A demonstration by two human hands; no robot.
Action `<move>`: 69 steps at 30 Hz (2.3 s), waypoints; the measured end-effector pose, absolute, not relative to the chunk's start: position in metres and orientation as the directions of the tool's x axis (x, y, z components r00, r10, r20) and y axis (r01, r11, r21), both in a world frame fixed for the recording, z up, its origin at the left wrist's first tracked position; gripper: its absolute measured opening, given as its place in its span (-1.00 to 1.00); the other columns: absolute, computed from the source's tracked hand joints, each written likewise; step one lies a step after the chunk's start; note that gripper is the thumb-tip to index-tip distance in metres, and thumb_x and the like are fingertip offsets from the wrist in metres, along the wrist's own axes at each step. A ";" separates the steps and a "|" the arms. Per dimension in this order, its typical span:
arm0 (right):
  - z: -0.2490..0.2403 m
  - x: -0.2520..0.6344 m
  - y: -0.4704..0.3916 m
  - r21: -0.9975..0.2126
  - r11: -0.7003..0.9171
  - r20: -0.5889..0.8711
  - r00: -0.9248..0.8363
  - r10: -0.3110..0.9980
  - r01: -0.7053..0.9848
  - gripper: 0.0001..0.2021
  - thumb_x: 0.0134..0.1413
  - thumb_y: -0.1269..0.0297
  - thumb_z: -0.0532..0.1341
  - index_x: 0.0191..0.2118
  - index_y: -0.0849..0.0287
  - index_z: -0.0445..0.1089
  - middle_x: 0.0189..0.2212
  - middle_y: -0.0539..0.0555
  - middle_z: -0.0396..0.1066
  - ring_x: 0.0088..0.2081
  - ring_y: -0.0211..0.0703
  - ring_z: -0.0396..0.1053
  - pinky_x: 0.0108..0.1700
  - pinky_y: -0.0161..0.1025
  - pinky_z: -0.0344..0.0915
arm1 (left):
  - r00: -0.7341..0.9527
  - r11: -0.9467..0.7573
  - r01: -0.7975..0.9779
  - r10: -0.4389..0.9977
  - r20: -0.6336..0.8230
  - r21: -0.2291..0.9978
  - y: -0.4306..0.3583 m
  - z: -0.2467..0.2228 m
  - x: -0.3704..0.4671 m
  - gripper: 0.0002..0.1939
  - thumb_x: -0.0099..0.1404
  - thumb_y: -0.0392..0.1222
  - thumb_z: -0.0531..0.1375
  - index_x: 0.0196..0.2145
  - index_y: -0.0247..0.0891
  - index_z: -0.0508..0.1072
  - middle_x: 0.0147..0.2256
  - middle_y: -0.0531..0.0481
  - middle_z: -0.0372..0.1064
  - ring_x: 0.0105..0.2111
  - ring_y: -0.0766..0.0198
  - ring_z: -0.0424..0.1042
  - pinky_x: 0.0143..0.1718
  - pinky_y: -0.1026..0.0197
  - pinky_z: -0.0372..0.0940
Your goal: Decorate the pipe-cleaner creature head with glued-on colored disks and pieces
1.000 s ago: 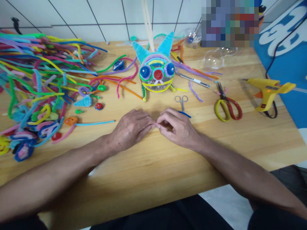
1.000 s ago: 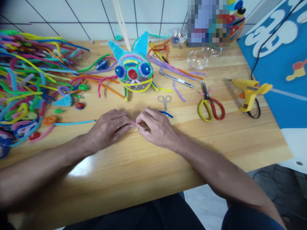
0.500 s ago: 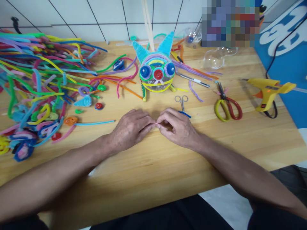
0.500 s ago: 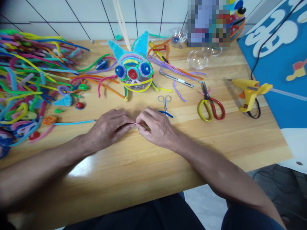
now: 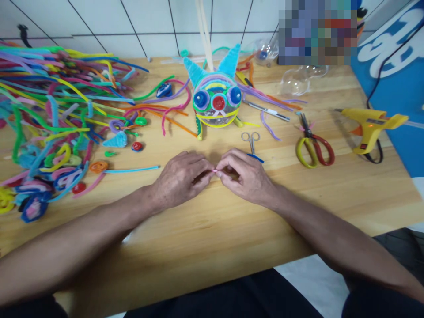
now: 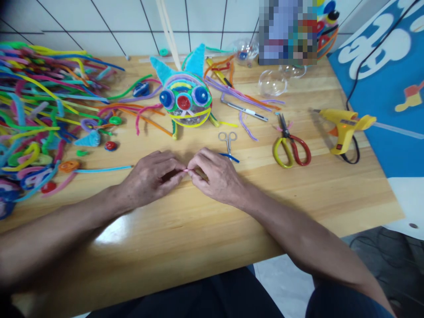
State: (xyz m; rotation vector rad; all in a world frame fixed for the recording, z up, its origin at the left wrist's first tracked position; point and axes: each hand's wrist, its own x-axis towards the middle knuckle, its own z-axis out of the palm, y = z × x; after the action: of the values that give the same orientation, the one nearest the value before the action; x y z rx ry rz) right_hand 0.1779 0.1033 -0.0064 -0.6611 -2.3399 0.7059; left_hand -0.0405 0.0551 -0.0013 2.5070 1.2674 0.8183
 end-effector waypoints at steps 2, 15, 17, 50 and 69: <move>-0.006 0.178 0.103 -0.619 0.733 0.392 -0.697 0.600 0.283 -0.91 0.28 0.46 0.20 -0.25 0.13 0.37 -0.36 0.01 0.38 -0.37 -0.23 0.34 -0.31 -0.25 0.28 | 0.476 -0.613 0.668 0.788 0.391 0.421 0.055 -0.002 -0.041 -0.84 0.49 -0.23 0.16 -0.27 -0.27 0.48 -0.43 0.02 0.46 -0.44 0.28 0.40 -0.36 0.20 0.19; -0.006 0.178 0.103 -0.610 0.741 0.398 -0.700 0.592 0.279 -0.91 0.28 0.47 0.19 -0.25 0.15 0.37 -0.36 0.01 0.38 -0.37 -0.23 0.32 -0.32 -0.25 0.27 | 0.513 -0.631 0.667 0.775 0.370 0.396 0.055 -0.004 -0.042 -0.79 0.53 -0.21 0.12 -0.26 -0.27 0.49 -0.40 -0.01 0.50 -0.39 0.24 0.45 -0.32 0.16 0.20; -0.006 0.178 0.103 -0.608 0.742 0.400 -0.699 0.593 0.282 -0.92 0.29 0.46 0.19 -0.24 0.15 0.38 -0.36 0.01 0.38 -0.38 -0.24 0.32 -0.32 -0.25 0.27 | 0.512 -0.628 0.673 0.777 0.366 0.392 0.055 -0.004 -0.042 -0.78 0.53 -0.20 0.11 -0.27 -0.27 0.49 -0.40 -0.01 0.50 -0.39 0.24 0.44 -0.32 0.17 0.20; -0.007 0.178 0.104 -0.567 0.780 0.408 -0.731 0.547 0.267 -0.80 0.22 0.52 0.17 -0.17 0.08 0.45 -0.20 0.07 0.43 -0.20 -0.16 0.45 -0.17 -0.21 0.41 | 0.482 -0.593 0.688 0.804 0.349 0.418 0.055 -0.003 -0.041 -0.82 0.49 -0.23 0.12 -0.29 -0.24 0.45 -0.42 0.04 0.51 -0.43 0.28 0.44 -0.33 0.17 0.19; -0.008 0.178 0.102 -0.667 0.687 0.389 -0.653 0.650 0.288 -0.85 0.28 0.37 0.26 -0.06 0.11 0.34 -0.30 0.00 0.56 -0.31 -0.23 0.49 -0.23 -0.26 0.40 | 0.328 -0.450 0.593 0.893 0.310 0.668 0.052 0.004 -0.037 -0.89 0.46 -0.22 0.22 -0.26 -0.24 0.53 -0.42 0.06 0.52 -0.44 0.33 0.42 -0.32 0.22 0.27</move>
State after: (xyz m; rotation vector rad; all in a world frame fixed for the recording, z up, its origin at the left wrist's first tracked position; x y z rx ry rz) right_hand 0.1778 0.1019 -0.0079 -0.7163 -2.2719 0.7558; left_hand -0.0370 0.0521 0.0038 2.1612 1.3086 0.9208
